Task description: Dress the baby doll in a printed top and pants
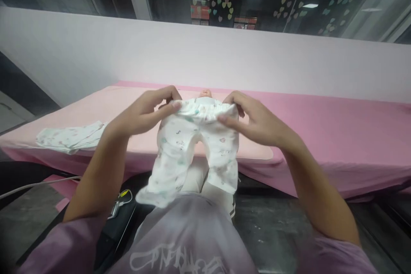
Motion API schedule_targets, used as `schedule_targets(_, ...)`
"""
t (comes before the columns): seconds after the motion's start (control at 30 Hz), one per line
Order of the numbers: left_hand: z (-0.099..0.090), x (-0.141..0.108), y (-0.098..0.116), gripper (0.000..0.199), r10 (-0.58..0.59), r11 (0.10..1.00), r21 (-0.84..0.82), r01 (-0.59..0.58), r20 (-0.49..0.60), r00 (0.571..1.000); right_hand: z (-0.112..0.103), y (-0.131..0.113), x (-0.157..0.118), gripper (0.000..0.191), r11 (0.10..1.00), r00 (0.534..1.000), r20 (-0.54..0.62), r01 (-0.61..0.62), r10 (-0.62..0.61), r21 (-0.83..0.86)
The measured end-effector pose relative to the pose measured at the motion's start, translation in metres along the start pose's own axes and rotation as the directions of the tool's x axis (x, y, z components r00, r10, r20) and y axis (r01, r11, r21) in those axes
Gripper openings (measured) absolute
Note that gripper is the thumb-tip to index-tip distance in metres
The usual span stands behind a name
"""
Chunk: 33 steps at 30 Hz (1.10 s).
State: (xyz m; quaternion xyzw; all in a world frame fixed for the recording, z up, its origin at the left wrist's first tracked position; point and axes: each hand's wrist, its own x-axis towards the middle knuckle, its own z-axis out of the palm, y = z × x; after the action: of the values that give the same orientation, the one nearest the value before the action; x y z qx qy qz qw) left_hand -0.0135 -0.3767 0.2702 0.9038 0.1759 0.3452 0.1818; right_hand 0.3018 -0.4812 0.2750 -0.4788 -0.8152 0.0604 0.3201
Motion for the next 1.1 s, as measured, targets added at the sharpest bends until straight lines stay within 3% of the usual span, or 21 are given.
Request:
schedule_targets(0.17, -0.018, 0.031, 0.003, 0.034, 0.1, 0.974, 0.212, -0.079, -0.093, 0.991, -0.013, -0.001, 0.017, 0.046, 0.936, 0.967, -0.231, 0.018, -0.105, -0.352)
schedule_targets(0.27, -0.023, 0.038, -0.001, 0.033, 0.129, 0.942, 0.322, -0.091, -0.098, 0.987, -0.016, 0.0, 0.016, 0.043, 0.895, 0.979, -0.19, -0.016, -0.077, -0.445)
schedule_targets(0.37, -0.025, 0.038, -0.006, 0.033, 0.12, 0.909, 0.404, -0.102, -0.018, 0.993, -0.016, 0.005, 0.01, 0.049, 0.873, 0.998, -0.058, -0.037, 0.01, -0.487)
schedule_targets(0.47, -0.023, 0.036, -0.011, 0.033, 0.062, 0.889, 0.448, -0.094, 0.086, 0.994, -0.01, 0.011, 0.007, 0.052, 0.872, 0.99, 0.051, -0.091, 0.131, -0.482)
schedule_targets(0.57, -0.02, 0.035, -0.015, 0.036, -0.043, 0.876, 0.481, -0.031, 0.143, 0.989, -0.002, 0.015, 0.006, 0.057, 0.886, 0.974, 0.075, -0.159, 0.212, -0.436)
schedule_targets(0.7, -0.015, 0.036, -0.022, 0.045, -0.156, 0.892, 0.447, 0.064, 0.173, 0.972, 0.007, 0.013, 0.004, 0.057, 0.95, 0.991, 0.061, -0.099, 0.122, -0.297)
schedule_targets(0.83, -0.012, 0.036, -0.036, 0.041, -0.118, 0.945, 0.324, 0.033, 0.247, 0.962, 0.014, 0.008, 0.001, 0.048, 0.967, 0.996, -0.086, -0.026, 0.005, -0.253)
schedule_targets(0.93, -0.012, 0.035, -0.038, 0.039, -0.051, 0.97, 0.244, -0.002, 0.212, 0.976, 0.016, 0.01, 0.003, 0.043, 0.956, 0.977, -0.207, -0.018, -0.045, -0.293)
schedule_targets(1.1, -0.016, 0.03, -0.021, 0.033, -0.055, 0.995, 0.088, 0.043, 0.14, 0.989, 0.009, 0.025, 0.005, 0.043, 0.991, 0.982, -0.184, -0.066, 0.044, -0.113)
